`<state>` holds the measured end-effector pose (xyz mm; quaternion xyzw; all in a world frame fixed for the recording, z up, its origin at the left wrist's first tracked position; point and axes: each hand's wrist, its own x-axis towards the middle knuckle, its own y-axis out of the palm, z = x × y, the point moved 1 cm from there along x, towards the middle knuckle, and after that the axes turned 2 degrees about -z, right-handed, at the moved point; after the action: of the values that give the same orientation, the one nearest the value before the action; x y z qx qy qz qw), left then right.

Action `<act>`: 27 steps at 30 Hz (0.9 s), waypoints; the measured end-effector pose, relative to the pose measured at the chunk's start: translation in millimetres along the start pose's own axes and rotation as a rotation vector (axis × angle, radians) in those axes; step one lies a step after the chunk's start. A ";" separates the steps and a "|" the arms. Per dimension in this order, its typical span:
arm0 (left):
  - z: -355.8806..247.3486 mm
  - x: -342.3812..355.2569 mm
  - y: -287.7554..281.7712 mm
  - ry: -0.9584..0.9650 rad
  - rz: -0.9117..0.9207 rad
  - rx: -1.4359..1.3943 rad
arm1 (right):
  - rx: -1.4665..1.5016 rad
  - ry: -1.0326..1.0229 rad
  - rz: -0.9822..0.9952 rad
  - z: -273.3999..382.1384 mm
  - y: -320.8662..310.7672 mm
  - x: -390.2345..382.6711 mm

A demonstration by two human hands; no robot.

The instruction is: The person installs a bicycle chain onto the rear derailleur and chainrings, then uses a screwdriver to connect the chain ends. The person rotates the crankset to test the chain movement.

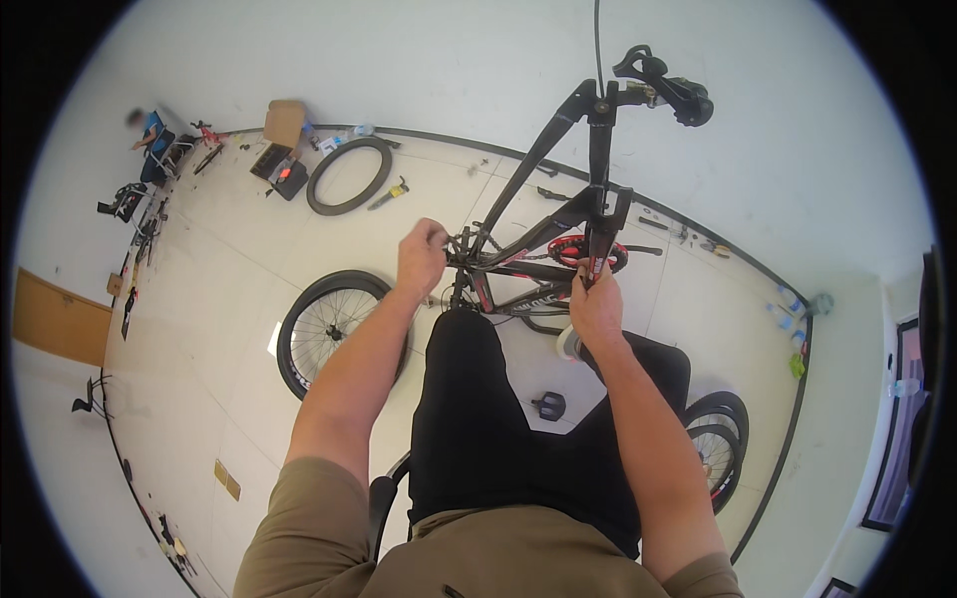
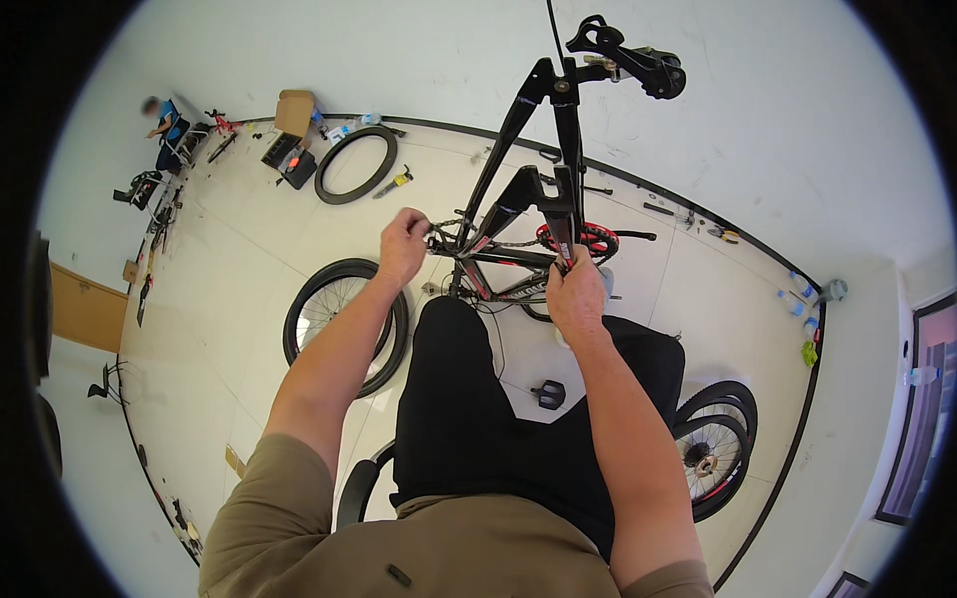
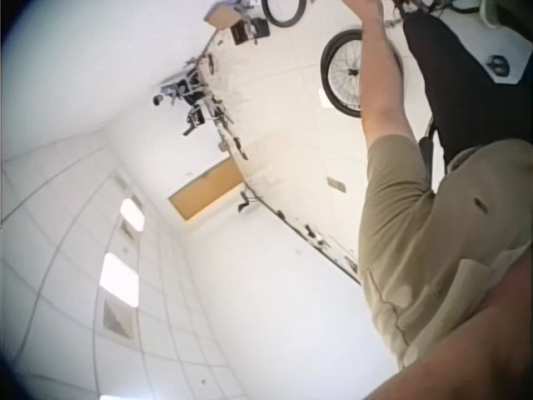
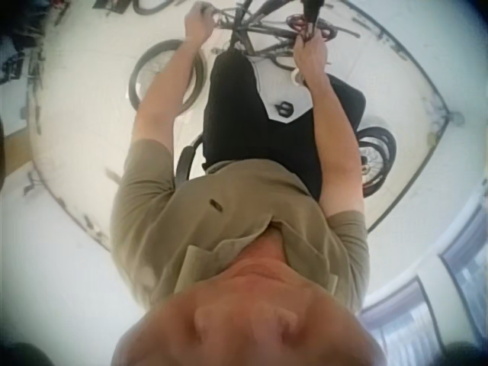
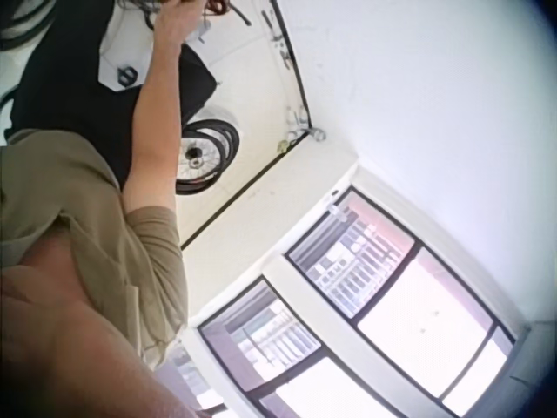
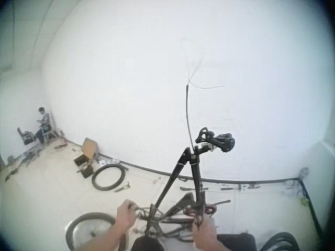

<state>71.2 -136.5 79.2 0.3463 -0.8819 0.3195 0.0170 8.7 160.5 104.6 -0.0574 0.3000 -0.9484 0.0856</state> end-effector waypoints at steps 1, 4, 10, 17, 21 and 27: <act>-2.9 6.4 -7.1 0.024 -0.056 -0.007 | 0.000 -0.001 -0.005 -0.2 0.2 1.0; -13.8 29.9 -36.7 0.007 -0.201 -0.102 | 0.018 -0.015 -0.011 0.8 2.0 2.8; -52.6 54.3 -104.3 0.041 -0.382 -0.436 | 0.002 -0.053 -0.062 -5.6 0.1 1.6; 4.2 41.0 -121.7 -0.347 -0.581 -0.690 | 0.017 -0.002 -0.024 -3.9 0.1 -1.8; 93.2 3.6 -95.5 -0.685 -0.413 -0.551 | 0.038 -0.053 -0.061 -0.1 3.1 -7.8; 151.5 -33.2 -46.3 -0.722 -0.334 -0.243 | 0.055 -0.009 -0.025 12.4 3.2 -4.0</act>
<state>154.2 -229.5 -24.1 0.5699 -0.7943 0.0638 -0.2008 15.0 151.8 112.6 -0.0629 0.2726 -0.9570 0.0766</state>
